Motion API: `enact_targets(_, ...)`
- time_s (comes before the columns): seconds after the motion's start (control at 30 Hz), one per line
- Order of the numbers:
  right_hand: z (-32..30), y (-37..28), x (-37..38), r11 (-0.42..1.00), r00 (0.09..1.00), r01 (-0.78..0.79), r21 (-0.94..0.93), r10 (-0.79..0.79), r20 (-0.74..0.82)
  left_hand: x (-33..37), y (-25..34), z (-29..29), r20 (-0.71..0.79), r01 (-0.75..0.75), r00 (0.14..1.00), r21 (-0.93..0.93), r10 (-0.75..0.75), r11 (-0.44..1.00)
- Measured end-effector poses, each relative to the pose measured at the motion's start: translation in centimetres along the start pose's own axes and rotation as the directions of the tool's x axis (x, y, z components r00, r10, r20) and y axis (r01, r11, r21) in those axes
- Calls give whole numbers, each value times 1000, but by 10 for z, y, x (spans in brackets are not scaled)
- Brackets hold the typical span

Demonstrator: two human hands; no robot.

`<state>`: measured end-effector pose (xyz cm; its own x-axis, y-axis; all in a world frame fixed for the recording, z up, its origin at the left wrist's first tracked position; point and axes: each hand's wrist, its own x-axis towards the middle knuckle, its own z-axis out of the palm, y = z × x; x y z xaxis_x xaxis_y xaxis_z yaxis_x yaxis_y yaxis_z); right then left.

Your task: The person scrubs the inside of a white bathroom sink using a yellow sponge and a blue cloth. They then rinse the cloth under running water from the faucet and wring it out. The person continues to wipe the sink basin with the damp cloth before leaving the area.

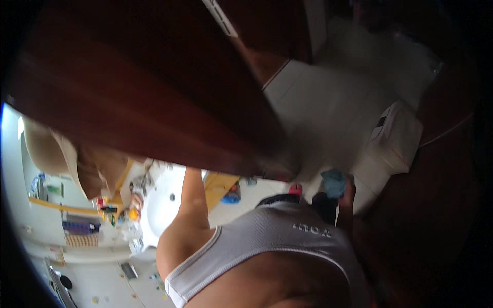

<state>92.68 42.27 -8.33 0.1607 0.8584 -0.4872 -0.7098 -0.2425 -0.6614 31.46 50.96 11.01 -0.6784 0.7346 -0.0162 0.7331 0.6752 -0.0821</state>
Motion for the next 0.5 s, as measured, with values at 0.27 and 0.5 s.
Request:
enact_targets(0.27, -41, -68, 70, 953, 994, 4, -303, 30, 108, -66, -4, -93, 221, -32, 975, 6, 30, 999)
enact_targets(0.5, -34, -220, 137, 948, 973, -208, -241, 226, 47, -198, -2, -104, 409, 321, 883, -172, -229, 931)
